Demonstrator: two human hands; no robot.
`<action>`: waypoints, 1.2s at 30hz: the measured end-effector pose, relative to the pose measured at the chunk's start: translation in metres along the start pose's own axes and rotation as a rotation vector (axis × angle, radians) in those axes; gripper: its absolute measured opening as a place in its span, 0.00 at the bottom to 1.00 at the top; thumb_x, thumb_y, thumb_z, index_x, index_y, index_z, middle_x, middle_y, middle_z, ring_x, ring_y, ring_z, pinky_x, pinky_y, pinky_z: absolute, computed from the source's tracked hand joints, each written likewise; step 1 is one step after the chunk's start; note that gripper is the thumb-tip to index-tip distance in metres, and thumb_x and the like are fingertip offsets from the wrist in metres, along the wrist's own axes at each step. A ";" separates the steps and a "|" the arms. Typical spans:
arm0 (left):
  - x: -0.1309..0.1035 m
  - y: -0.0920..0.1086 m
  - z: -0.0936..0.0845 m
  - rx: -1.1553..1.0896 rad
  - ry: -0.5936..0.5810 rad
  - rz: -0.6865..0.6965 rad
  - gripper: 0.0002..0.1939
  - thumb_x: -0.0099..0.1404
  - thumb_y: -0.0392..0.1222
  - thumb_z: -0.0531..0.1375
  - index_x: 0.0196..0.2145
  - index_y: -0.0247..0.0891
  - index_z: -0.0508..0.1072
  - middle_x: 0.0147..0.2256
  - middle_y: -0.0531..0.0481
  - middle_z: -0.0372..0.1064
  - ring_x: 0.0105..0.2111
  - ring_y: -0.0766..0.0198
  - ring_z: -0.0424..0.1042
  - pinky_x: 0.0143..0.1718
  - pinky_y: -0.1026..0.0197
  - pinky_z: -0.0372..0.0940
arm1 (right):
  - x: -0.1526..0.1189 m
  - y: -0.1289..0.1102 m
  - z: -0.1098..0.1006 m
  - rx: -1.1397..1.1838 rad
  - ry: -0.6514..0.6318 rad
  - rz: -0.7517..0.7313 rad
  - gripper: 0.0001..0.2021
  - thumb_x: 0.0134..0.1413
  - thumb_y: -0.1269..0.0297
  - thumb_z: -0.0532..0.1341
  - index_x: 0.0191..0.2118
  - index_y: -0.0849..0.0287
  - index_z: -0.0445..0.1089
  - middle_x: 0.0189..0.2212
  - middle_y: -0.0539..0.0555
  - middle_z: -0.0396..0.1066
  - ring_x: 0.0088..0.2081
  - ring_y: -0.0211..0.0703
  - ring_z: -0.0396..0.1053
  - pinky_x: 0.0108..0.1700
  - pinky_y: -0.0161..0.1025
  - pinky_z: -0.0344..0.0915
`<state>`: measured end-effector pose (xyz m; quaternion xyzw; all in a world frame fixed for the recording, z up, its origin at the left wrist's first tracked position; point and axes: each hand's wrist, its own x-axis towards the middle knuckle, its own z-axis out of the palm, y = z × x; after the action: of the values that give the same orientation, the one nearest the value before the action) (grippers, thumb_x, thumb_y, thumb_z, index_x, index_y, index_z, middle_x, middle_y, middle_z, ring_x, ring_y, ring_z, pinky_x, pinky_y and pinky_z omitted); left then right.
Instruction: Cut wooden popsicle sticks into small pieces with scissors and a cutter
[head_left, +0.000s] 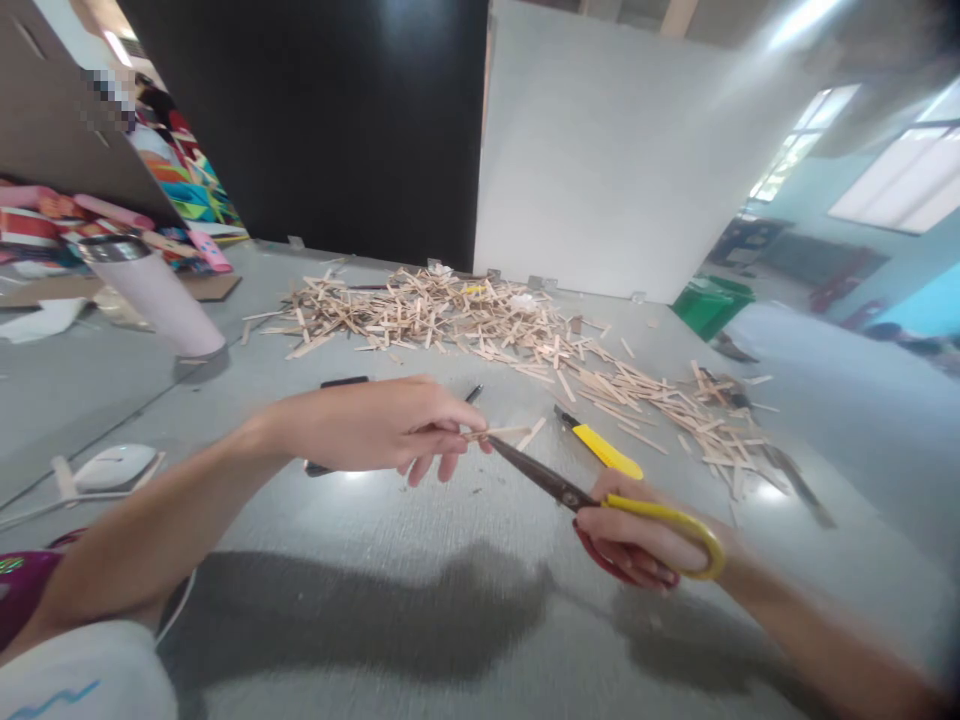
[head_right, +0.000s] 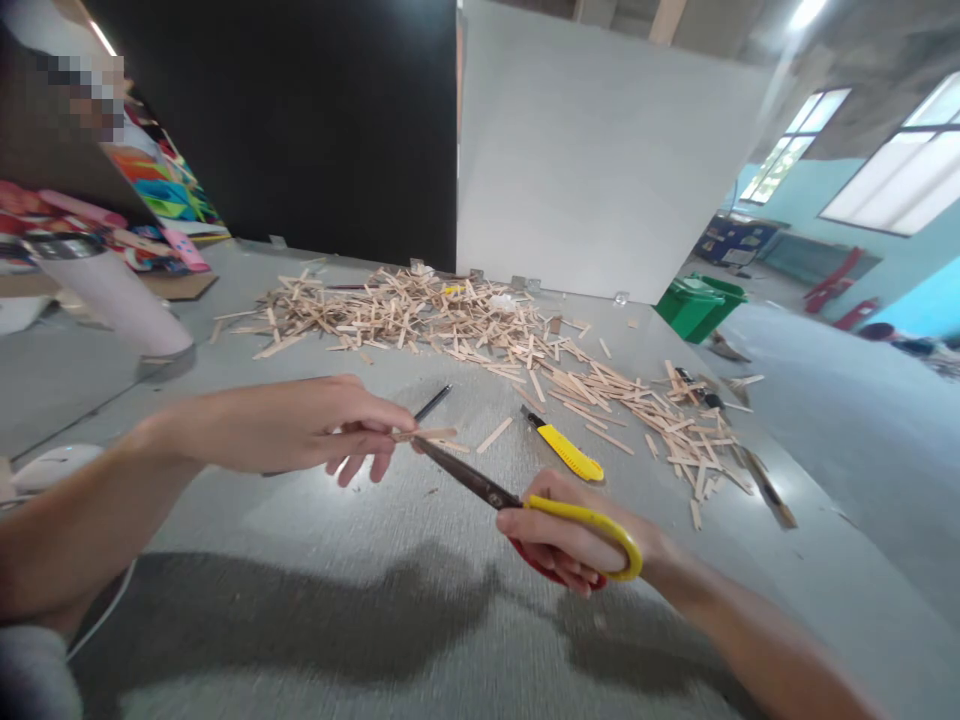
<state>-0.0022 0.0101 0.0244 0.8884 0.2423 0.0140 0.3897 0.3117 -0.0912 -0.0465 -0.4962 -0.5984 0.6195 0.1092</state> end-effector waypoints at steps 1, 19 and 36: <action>-0.001 -0.001 -0.003 0.002 -0.045 -0.011 0.15 0.81 0.40 0.53 0.39 0.42 0.78 0.33 0.51 0.81 0.25 0.64 0.79 0.27 0.65 0.67 | -0.001 -0.002 -0.002 -0.080 0.018 0.015 0.32 0.69 0.38 0.60 0.19 0.55 0.64 0.11 0.46 0.60 0.12 0.32 0.56 0.14 0.29 0.50; 0.003 -0.008 0.000 -0.003 0.228 -0.091 0.10 0.79 0.41 0.54 0.41 0.42 0.75 0.24 0.57 0.69 0.20 0.66 0.68 0.25 0.63 0.62 | 0.013 0.004 0.015 -0.932 0.629 0.045 0.21 0.64 0.43 0.70 0.42 0.59 0.79 0.38 0.62 0.81 0.37 0.55 0.75 0.37 0.43 0.59; 0.004 0.005 0.025 -0.023 0.346 0.008 0.12 0.81 0.39 0.52 0.56 0.41 0.72 0.28 0.58 0.59 0.27 0.65 0.58 0.30 0.63 0.56 | -0.014 0.007 0.024 0.139 0.135 -0.176 0.38 0.69 0.26 0.53 0.26 0.59 0.71 0.15 0.49 0.64 0.14 0.35 0.60 0.17 0.32 0.55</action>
<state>0.0088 -0.0084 0.0097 0.8691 0.3021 0.1712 0.3524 0.3039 -0.1184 -0.0510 -0.4737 -0.5864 0.6126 0.2375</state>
